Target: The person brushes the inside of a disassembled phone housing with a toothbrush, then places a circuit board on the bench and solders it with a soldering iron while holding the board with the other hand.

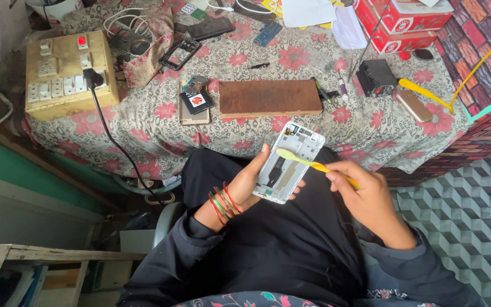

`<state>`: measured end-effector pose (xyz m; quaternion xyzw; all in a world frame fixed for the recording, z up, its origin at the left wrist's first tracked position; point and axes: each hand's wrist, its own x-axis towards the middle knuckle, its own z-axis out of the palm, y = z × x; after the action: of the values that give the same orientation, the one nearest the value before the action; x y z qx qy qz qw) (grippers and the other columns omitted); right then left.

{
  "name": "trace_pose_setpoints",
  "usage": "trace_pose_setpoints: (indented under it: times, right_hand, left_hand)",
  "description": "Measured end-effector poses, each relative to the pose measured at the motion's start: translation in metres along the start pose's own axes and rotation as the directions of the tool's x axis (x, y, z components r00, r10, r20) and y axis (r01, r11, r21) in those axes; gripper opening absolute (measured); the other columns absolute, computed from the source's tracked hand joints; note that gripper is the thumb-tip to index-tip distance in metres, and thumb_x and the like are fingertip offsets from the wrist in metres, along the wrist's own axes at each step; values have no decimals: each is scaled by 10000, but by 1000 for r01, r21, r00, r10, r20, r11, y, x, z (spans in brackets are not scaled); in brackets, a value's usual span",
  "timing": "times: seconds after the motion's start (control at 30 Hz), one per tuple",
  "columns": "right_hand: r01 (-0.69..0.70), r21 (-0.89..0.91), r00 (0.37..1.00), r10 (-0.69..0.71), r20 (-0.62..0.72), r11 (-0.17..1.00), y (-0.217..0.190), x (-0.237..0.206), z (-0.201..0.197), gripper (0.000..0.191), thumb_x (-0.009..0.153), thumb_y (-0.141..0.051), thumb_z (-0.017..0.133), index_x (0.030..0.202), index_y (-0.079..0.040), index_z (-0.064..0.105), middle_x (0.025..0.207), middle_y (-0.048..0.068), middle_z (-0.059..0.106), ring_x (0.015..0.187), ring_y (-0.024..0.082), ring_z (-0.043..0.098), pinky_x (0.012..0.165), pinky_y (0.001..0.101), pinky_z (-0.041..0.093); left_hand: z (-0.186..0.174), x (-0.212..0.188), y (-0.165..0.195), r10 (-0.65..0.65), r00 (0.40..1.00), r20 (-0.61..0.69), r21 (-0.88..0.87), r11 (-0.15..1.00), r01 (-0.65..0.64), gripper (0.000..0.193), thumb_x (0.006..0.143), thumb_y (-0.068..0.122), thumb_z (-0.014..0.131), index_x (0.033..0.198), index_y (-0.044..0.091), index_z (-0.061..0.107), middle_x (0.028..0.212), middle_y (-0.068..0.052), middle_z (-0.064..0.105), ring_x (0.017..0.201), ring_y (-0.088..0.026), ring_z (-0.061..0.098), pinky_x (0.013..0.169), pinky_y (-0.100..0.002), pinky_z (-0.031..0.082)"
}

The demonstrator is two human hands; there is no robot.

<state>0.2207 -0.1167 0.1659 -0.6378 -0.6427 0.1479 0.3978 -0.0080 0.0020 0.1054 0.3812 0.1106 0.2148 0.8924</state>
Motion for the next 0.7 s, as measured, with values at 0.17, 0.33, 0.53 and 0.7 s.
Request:
trace_pose_setpoints:
  times: [0.17,0.33,0.53,0.7]
  right_hand:
    - [25,1,964,-24,266,1000,-1,-2,3,147,925,-118,673,1057,-90,733,705,39,761,638,108,754,588,274,564]
    - [89,61,964,-101,244,994,-1,-3,8,136,919,-100,668,1046,-76,714,785,29,776,657,107,763,589,263,578]
    - [-20,18,996,18,82,1000,2,0,4,136,945,-86,665,1072,-64,710,747,54,764,667,125,754,605,277,574]
    - [129,40,944,-135,299,991,1,-2,6,141,908,-91,680,1038,-81,735,777,22,785,647,102,768,583,272,583]
  left_hand:
    - [1,2,-3,-42,990,-131,-5,999,42,795,1011,657,284,1478,45,483,1256,-181,691,1060,-321,709,918,-456,590]
    - [-1,1,-2,7,998,-59,39,999,-4,844,1029,694,257,1502,34,483,1257,-207,689,1042,-326,702,894,-453,578]
    - [-2,3,-4,6,1000,12,-29,1000,-6,900,1026,732,239,1506,8,476,1242,-263,678,1063,-335,716,926,-454,585]
    - [-1,2,-4,25,999,-44,-49,998,-27,906,1010,728,257,1501,-6,460,1277,-226,671,1053,-347,711,921,-472,580]
